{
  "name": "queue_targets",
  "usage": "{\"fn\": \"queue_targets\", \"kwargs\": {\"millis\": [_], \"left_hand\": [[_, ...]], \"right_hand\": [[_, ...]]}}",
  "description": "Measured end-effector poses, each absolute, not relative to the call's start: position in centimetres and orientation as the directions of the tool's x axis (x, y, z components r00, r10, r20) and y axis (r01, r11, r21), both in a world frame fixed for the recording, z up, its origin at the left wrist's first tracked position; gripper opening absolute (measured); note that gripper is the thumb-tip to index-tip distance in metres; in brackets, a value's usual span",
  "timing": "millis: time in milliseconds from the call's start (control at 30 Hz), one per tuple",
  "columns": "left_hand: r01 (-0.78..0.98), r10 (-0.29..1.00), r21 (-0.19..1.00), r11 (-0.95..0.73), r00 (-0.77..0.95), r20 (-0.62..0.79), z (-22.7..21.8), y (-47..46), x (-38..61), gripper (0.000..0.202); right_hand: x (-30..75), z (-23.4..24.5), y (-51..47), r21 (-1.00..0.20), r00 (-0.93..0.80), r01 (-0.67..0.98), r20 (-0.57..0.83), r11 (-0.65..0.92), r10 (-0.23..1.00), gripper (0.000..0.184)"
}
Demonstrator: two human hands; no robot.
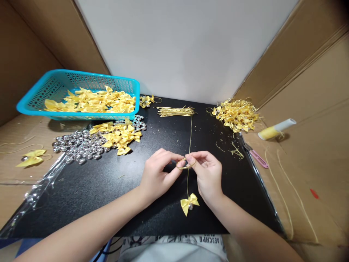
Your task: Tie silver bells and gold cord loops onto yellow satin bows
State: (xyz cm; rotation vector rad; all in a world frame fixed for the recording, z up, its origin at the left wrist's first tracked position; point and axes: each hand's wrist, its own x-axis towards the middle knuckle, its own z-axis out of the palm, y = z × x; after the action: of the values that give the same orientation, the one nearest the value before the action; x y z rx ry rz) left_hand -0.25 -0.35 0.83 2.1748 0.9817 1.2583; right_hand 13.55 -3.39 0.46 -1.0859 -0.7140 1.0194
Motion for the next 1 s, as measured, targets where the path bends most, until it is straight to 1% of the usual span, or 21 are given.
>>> {"fn": "queue_targets", "kwargs": {"millis": [100,200,267,367,467,533,633,767,900,1000], "left_hand": [[0.356,0.771,0.685,-0.635,0.337,0.54,0.8,-0.3,-0.2,0.007],[0.357,0.812,0.73,-0.582,0.307,0.497,0.8,-0.2,-0.2,0.009],[0.349,0.832,0.757,-0.553,0.281,0.478,0.9,-0.2,-0.2,0.009],[0.339,0.844,0.774,-0.534,0.266,0.465,1.0,-0.2,-0.3,0.01],[0.34,0.841,0.77,-0.54,0.268,0.471,0.9,-0.2,-0.4,0.01],[0.335,0.822,0.752,-0.567,0.284,0.493,0.9,-0.2,-0.4,0.009],[0.325,0.77,0.7,-0.636,0.321,0.551,0.8,-0.2,-0.5,0.008],[0.346,0.718,0.629,-0.696,0.329,0.613,1.0,-0.3,-0.6,0.006],[0.387,0.698,0.583,-0.714,0.338,0.631,1.0,-0.2,-0.7,0.009],[0.429,0.67,0.523,-0.736,0.353,0.654,0.9,-0.1,-0.7,0.009]], "right_hand": [[13.7,0.5,-3.4,-0.955,0.381,-0.269,0.012,0.123,0.925,0.015],[14.0,0.7,-3.4,-0.97,0.356,-0.172,0.102,0.173,0.929,0.014],[14.4,0.9,-3.3,-0.971,0.317,-0.067,0.199,0.231,0.928,0.016],[15.1,1.2,-3.1,-0.946,0.237,0.131,0.319,0.296,0.917,0.019],[15.7,1.5,-2.9,-0.882,0.147,0.33,0.401,0.337,0.904,0.013],[16.0,1.6,-2.8,-0.828,0.096,0.415,0.451,0.376,0.887,0.009],[16.1,1.7,-2.8,-0.767,0.059,0.472,0.519,0.434,0.853,0.006],[16.0,1.7,-3.0,-0.714,0.034,0.495,0.584,0.495,0.811,0.01],[15.8,1.7,-3.1,-0.697,0.037,0.515,0.6,0.499,0.799,0.01],[15.8,1.7,-3.3,-0.671,0.057,0.544,0.629,0.504,0.776,0.015]]}}
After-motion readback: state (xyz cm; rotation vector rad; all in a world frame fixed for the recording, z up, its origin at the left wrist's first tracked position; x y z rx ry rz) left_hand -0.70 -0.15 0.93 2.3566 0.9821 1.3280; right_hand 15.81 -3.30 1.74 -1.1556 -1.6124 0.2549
